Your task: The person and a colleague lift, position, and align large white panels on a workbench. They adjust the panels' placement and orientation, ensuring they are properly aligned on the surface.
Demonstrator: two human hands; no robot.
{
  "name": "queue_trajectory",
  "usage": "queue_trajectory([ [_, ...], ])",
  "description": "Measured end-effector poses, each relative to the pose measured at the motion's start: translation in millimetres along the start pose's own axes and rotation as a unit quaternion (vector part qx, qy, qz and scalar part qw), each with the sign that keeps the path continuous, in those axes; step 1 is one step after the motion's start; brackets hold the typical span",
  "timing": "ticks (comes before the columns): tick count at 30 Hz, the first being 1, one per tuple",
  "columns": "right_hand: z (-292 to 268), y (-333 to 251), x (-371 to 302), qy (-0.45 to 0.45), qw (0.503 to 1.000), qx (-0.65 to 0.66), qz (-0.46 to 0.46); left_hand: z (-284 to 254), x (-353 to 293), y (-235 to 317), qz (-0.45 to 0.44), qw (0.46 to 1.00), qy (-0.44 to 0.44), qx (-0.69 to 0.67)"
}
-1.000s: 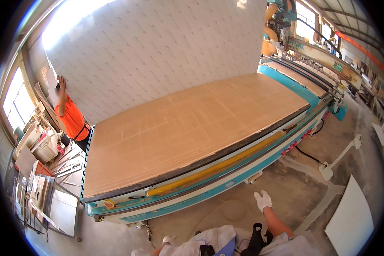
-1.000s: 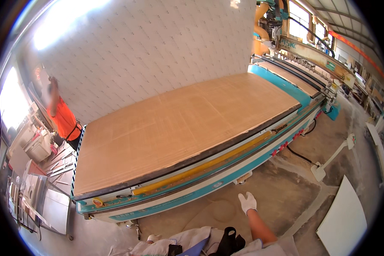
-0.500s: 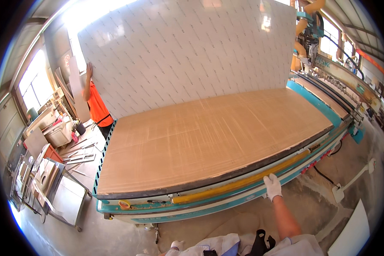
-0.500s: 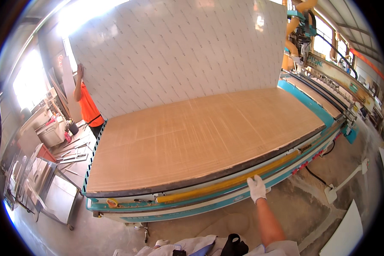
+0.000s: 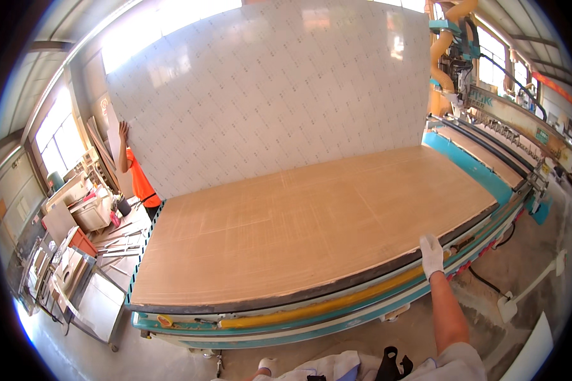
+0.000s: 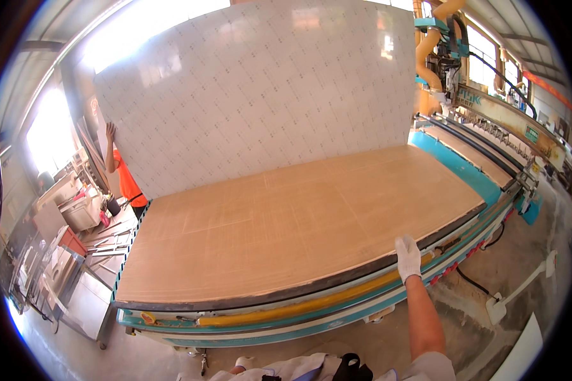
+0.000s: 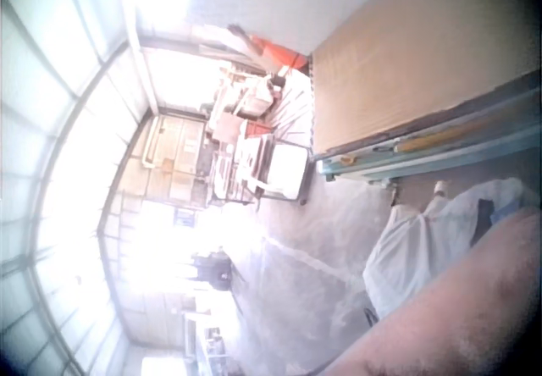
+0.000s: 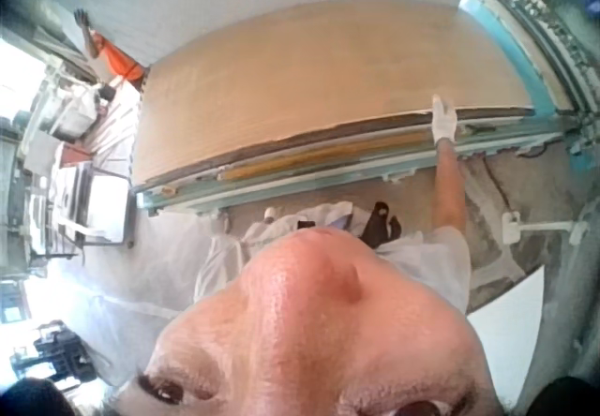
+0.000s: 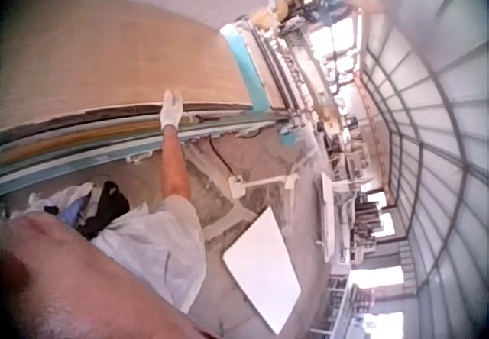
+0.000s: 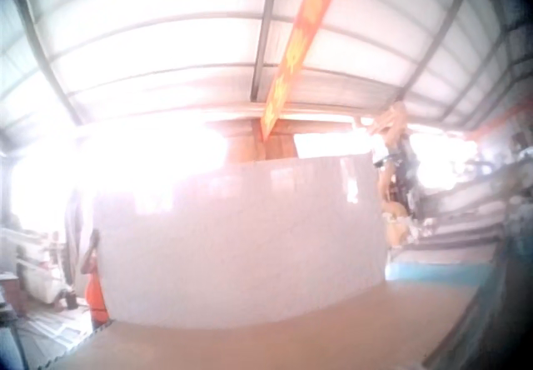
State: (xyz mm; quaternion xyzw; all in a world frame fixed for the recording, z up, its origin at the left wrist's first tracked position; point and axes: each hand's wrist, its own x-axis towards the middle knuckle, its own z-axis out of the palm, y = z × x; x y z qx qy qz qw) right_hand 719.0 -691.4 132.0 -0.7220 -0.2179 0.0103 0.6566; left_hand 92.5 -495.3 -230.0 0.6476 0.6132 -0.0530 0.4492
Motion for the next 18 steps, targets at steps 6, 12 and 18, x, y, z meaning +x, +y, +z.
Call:
queue_trajectory([
  [6,-30,-31,44,-0.002,1.0,-0.013,0.0,57,-27,131,0.122,0.992,0.026,-0.033],
  [12,-49,-39,61,0.02,1.0,-0.02,0.008,-4,-68,295,0.291,0.95,0.111,0.004],
  [18,-91,-29,81,0.018,0.998,-0.053,-0.022,-22,-110,398,0.456,0.881,0.123,0.002],
])
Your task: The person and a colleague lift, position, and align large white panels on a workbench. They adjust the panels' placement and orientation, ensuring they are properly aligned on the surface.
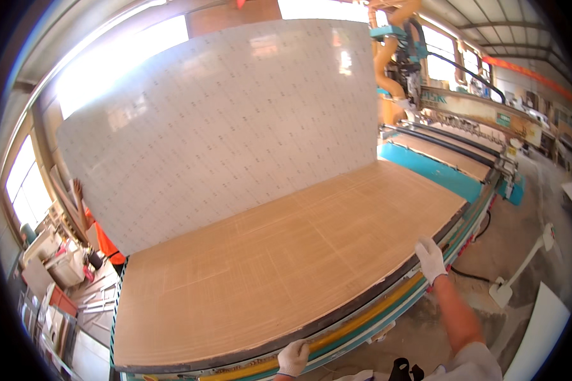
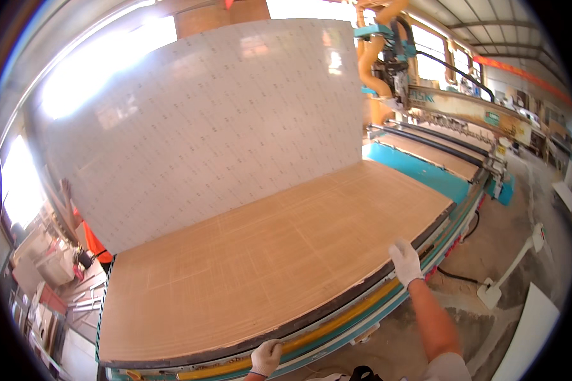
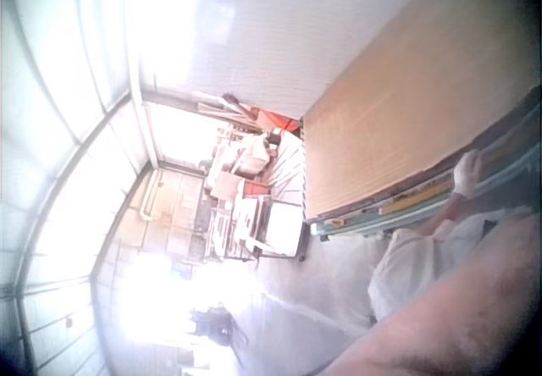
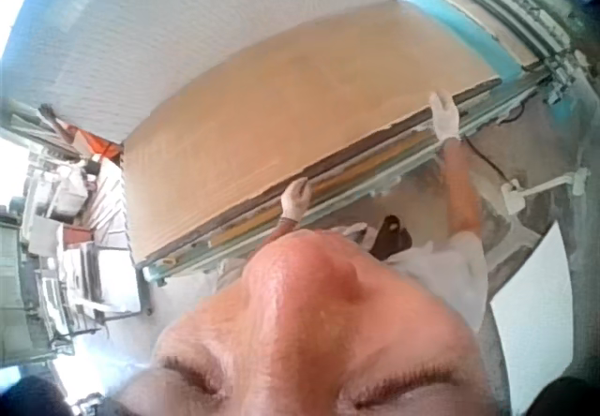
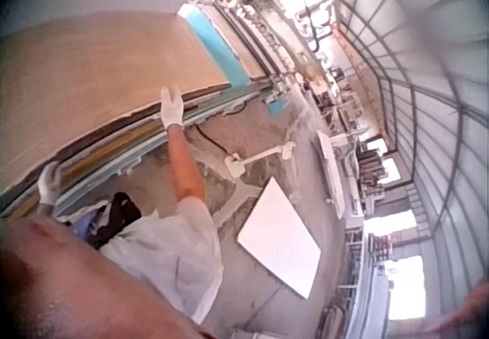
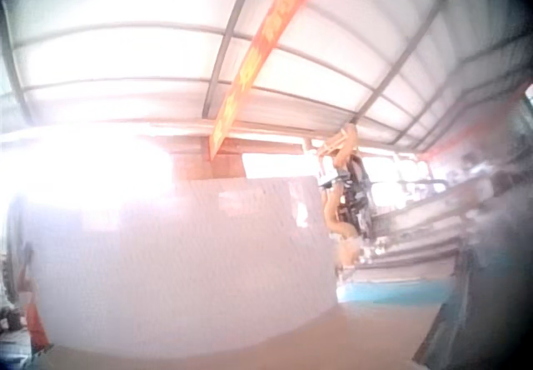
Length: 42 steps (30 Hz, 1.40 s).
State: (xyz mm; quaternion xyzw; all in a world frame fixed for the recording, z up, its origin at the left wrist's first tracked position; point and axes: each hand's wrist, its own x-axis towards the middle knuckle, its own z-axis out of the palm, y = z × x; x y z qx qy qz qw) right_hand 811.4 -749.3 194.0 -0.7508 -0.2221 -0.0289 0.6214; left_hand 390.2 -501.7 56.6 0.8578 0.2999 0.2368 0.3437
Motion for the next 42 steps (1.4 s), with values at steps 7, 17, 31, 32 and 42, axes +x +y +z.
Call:
queue_trajectory([
  [7,-67,-5,9,0.061,0.996,0.06,0.03,79,65,38,0.151,0.988,0.036,-0.008],
  [17,-311,73,122,0.142,0.99,0.012,-0.019,247,174,116,0.133,0.981,0.022,0.141],
  [31,-486,153,218,0.129,0.986,0.061,0.083,352,170,158,-0.039,0.937,0.06,0.341],
  [32,-483,166,232,0.114,0.988,0.069,0.08,350,169,154,-0.036,0.934,0.06,0.349],
  [42,-444,217,414,0.006,0.991,0.112,0.072,377,167,190,-0.145,0.928,0.123,0.319],
])
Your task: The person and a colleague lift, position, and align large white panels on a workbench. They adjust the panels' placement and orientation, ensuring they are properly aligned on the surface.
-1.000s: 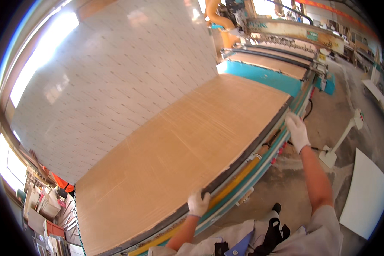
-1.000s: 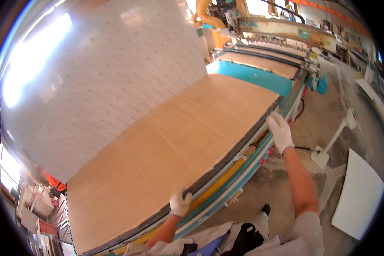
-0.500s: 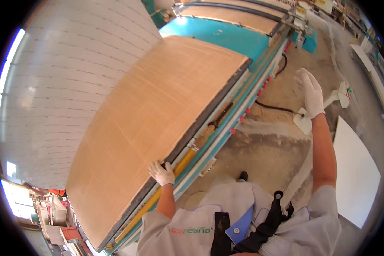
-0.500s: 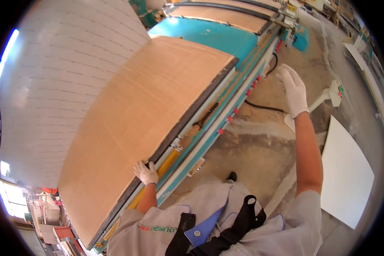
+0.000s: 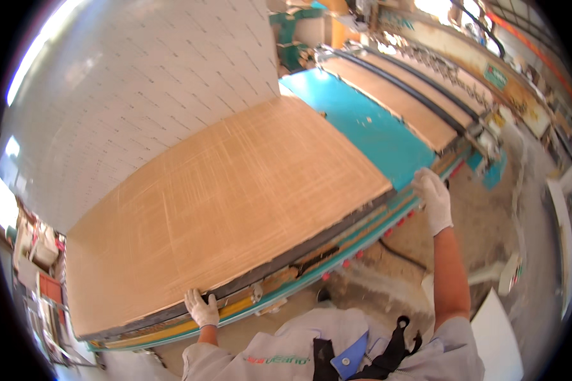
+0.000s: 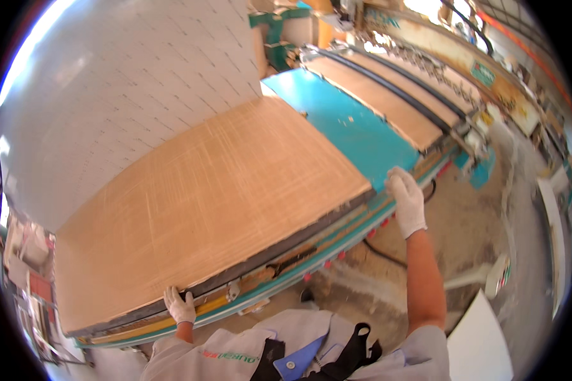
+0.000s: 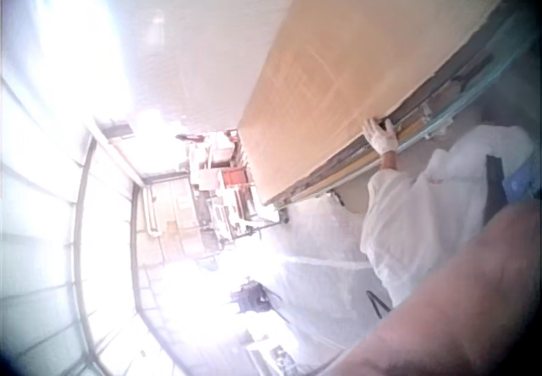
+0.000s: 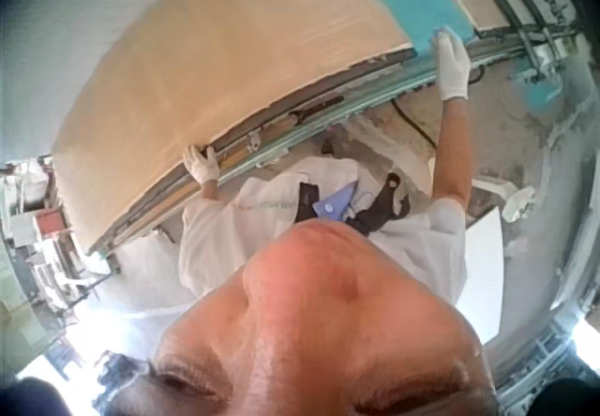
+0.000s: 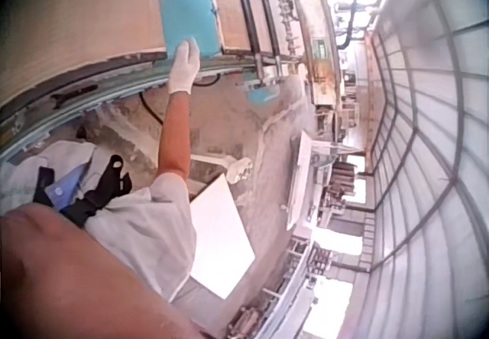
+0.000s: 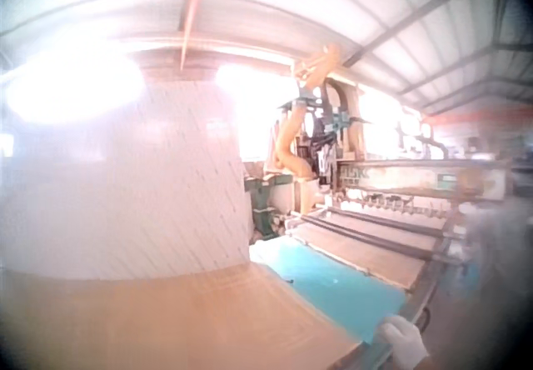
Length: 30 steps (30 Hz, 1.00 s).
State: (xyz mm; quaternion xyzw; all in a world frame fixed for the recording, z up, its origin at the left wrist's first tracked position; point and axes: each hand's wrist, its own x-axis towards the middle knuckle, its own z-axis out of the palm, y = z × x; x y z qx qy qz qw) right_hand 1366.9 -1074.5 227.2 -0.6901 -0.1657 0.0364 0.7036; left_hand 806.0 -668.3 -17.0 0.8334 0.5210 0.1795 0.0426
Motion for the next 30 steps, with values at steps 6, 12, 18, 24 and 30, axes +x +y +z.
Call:
queue_trajectory([
  [6,69,28,105,-0.123,0.992,0.033,0.017,25,-13,85,-0.008,0.998,0.06,-0.012],
  [12,133,43,205,-0.239,0.971,0.023,-0.002,39,-62,203,-0.081,0.992,0.082,-0.043],
  [18,173,59,282,-0.348,0.935,-0.052,-0.033,138,-157,279,-0.199,0.967,0.162,-0.008],
  [24,172,159,331,-0.406,0.87,-0.258,-0.109,170,-173,368,-0.392,0.92,0.011,-0.018],
  [30,158,255,288,-0.427,0.748,-0.447,-0.241,164,-200,401,-0.487,0.873,-0.036,-0.003],
])
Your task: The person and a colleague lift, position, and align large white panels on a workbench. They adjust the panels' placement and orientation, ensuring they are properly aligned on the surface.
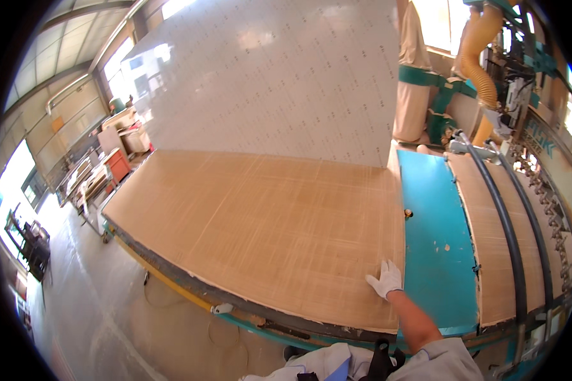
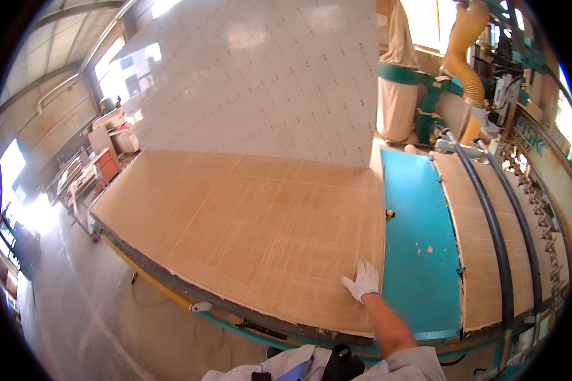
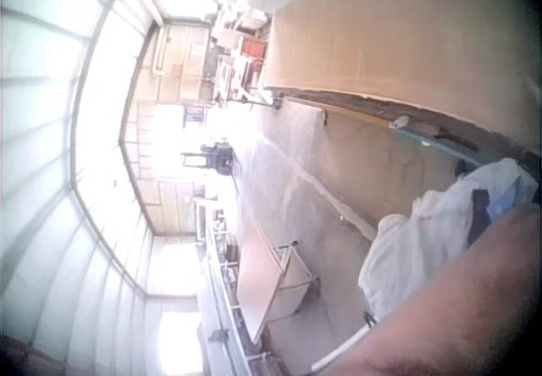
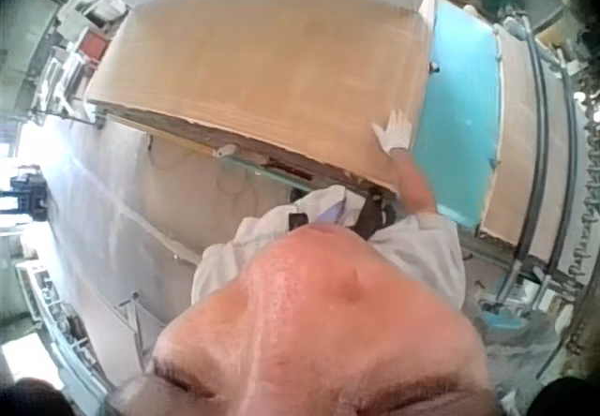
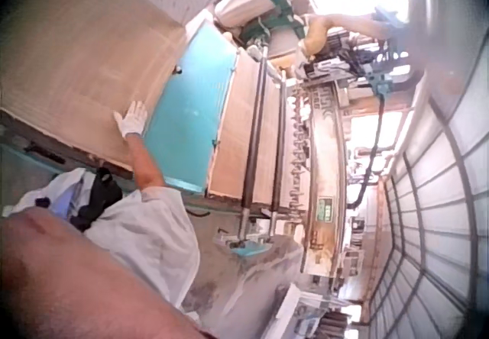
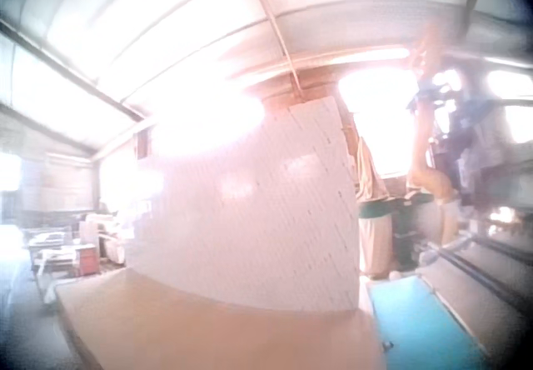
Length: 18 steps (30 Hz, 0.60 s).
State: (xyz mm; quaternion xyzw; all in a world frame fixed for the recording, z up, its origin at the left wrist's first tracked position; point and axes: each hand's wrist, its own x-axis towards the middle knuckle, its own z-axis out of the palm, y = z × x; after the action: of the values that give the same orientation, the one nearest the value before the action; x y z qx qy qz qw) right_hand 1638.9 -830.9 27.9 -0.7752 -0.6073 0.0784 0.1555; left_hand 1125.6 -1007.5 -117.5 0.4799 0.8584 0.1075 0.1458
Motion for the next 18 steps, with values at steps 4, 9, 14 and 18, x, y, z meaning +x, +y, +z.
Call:
queue_trajectory([
  [4,20,10,-10,0.026,1.0,-0.009,-0.011,-1,-19,-5,-0.059,0.998,-0.033,0.012],
  [9,13,5,-12,0.023,0.999,-0.009,-0.023,-4,-35,-1,-0.159,0.983,-0.093,-0.007],
  [14,12,12,-12,0.016,1.0,-0.013,-0.007,-55,-35,111,-0.099,0.988,-0.105,-0.047],
  [18,10,3,-10,0.016,1.0,-0.003,-0.014,-15,-1,88,0.049,0.997,0.028,-0.045],
])
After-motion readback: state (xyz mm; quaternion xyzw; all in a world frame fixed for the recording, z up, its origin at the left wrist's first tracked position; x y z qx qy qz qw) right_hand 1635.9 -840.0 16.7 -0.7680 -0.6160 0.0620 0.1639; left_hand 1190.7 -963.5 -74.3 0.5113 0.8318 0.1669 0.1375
